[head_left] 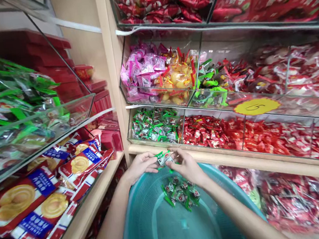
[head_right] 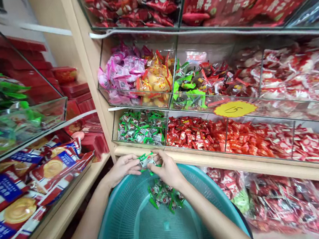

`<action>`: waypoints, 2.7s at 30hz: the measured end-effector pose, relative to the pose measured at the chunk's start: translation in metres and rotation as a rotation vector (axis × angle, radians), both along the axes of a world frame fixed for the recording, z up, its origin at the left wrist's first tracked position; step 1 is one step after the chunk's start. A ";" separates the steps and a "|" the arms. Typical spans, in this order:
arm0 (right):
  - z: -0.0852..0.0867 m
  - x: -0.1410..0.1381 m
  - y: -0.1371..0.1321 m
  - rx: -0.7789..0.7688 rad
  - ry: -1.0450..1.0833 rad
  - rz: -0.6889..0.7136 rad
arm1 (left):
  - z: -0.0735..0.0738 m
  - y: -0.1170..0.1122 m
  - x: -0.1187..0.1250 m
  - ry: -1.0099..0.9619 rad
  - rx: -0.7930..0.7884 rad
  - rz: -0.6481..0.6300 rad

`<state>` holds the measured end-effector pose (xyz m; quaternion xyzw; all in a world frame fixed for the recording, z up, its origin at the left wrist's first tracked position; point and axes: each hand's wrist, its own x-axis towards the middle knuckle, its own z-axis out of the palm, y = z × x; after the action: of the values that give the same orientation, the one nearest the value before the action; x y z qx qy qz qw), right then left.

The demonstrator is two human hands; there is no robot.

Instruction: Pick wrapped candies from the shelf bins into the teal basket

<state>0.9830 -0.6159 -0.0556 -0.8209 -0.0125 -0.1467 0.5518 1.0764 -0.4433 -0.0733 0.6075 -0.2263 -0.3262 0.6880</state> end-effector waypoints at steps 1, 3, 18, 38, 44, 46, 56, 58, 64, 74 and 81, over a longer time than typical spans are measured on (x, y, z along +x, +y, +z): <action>0.000 0.000 0.001 -0.004 -0.001 0.006 | 0.000 0.000 0.000 0.017 0.002 -0.007; -0.001 -0.001 0.005 -0.028 -0.015 -0.001 | -0.002 0.000 -0.001 0.029 -0.011 -0.025; 0.005 -0.005 0.035 -0.404 -0.138 -0.043 | 0.004 0.001 -0.006 0.033 -0.090 -0.054; 0.079 0.106 0.003 -1.358 -0.191 -0.292 | 0.006 0.004 -0.002 0.159 -0.193 0.035; 0.087 0.095 -0.011 -1.099 -0.220 -0.318 | 0.004 0.003 -0.001 0.154 -0.185 0.050; 0.089 0.092 -0.014 -0.981 -0.261 -0.319 | 0.002 0.003 0.000 0.160 -0.189 0.060; 0.066 0.006 -0.027 -0.585 -0.388 -0.085 | 0.001 0.004 0.004 0.204 -0.261 0.061; 0.045 -0.017 -0.033 -0.567 -0.259 0.004 | 0.002 0.003 0.004 0.207 -0.271 0.056; -0.016 -0.043 -0.025 -0.762 0.003 0.170 | 0.003 0.001 0.003 0.199 -0.250 0.050; -0.092 -0.050 0.027 -1.390 -0.313 0.271 | 0.004 0.003 0.000 0.194 -0.196 0.087; -0.089 -0.062 0.032 -1.116 -0.119 0.306 | 0.005 0.002 -0.002 0.076 -0.136 0.028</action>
<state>0.9210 -0.5843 -0.1450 -0.9667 -0.2374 -0.0824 0.0486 1.0747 -0.4415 -0.0683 0.5497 -0.2132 -0.3232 0.7402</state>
